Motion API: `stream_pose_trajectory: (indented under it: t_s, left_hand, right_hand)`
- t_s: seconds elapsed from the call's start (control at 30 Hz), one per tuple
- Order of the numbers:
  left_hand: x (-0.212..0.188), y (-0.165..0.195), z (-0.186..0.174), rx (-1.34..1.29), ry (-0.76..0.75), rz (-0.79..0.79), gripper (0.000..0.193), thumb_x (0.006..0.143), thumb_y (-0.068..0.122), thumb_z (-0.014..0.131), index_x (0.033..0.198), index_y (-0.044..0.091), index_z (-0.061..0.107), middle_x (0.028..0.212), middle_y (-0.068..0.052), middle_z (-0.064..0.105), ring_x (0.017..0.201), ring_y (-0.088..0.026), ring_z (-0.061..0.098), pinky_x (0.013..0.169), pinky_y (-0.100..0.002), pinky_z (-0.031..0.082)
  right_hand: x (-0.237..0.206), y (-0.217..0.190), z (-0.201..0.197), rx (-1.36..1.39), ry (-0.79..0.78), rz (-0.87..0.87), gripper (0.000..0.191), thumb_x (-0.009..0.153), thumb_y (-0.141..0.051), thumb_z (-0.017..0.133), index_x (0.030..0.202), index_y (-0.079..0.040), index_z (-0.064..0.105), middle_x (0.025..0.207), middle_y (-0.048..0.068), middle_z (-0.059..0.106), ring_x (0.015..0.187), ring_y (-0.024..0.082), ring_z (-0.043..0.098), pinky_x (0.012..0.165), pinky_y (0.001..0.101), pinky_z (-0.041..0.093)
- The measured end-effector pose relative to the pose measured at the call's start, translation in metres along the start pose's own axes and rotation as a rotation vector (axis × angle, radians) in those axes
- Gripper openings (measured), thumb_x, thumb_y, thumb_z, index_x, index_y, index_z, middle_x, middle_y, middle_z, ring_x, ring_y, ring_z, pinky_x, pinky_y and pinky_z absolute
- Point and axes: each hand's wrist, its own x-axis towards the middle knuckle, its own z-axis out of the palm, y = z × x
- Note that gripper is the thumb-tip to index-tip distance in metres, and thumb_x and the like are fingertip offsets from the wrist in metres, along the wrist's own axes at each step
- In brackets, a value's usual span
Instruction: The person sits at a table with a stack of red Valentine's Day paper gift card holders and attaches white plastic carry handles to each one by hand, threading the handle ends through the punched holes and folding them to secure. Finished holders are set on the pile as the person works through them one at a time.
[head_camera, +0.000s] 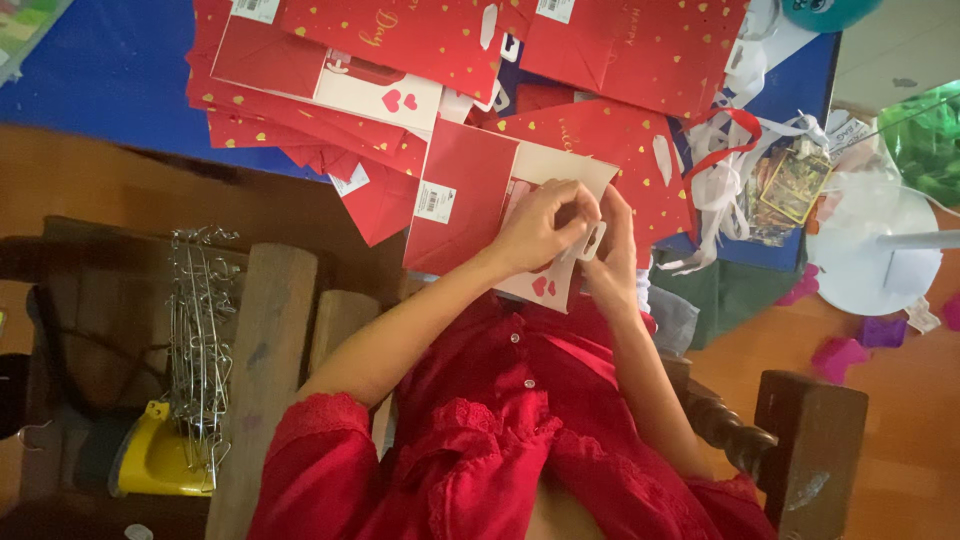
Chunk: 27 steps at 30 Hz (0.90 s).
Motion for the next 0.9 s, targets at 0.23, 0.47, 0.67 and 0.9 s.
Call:
stream_pose_trajectory:
  t_s: [0.23, 0.47, 0.67, 0.9]
  left_hand:
    - [-0.001, 0.004, 0.001, -0.24, -0.065, -0.107, 0.007, 0.094, 0.004, 0.065, 0.1, 0.007, 0.063, 0.101, -0.002, 0.058, 0.086, -0.009, 0.058, 0.078, -0.027, 0.05]
    - [0.007, 0.008, -0.004, -0.268, -0.018, -0.12, 0.009, 0.098, 0.011, 0.066, 0.105, 0.007, 0.061, 0.093, 0.0, 0.062, 0.085, -0.008, 0.062, 0.081, -0.027, 0.054]
    - [0.013, 0.012, -0.01, 0.067, 0.023, -0.178, 0.029, 0.092, 0.034, 0.075, 0.097, 0.006, 0.068, 0.087, -0.004, 0.072, 0.08, -0.017, 0.07, 0.077, -0.031, 0.055]
    - [0.01, 0.016, -0.009, 0.172, 0.037, -0.057, 0.029, 0.088, 0.035, 0.076, 0.091, 0.007, 0.07, 0.087, -0.005, 0.07, 0.092, -0.024, 0.062, 0.085, -0.038, 0.048]
  right_hand:
    - [0.003, 0.018, -0.009, -0.332, 0.138, 0.103, 0.015, 0.098, -0.009, 0.065, 0.107, 0.0, 0.057, 0.09, 0.005, 0.058, 0.086, 0.01, 0.054, 0.073, 0.0287, 0.046]
    - [0.014, 0.012, -0.007, -0.36, 0.183, 0.027, 0.013, 0.098, -0.01, 0.064, 0.09, -0.001, 0.06, 0.073, 0.0, 0.056, 0.07, 0.006, 0.049, 0.061, 0.0287, 0.042]
    - [0.011, -0.007, 0.002, -0.307, 0.187, -0.007, 0.015, 0.097, -0.009, 0.06, 0.107, 0.0, 0.067, 0.083, 0.001, 0.064, 0.079, 0.006, 0.058, 0.07, 0.0262, 0.049]
    - [0.009, -0.005, 0.004, -0.276, 0.191, 0.015, 0.008, 0.098, -0.009, 0.06, 0.099, -0.002, 0.064, 0.08, -0.001, 0.062, 0.078, 0.006, 0.057, 0.069, 0.0262, 0.049]
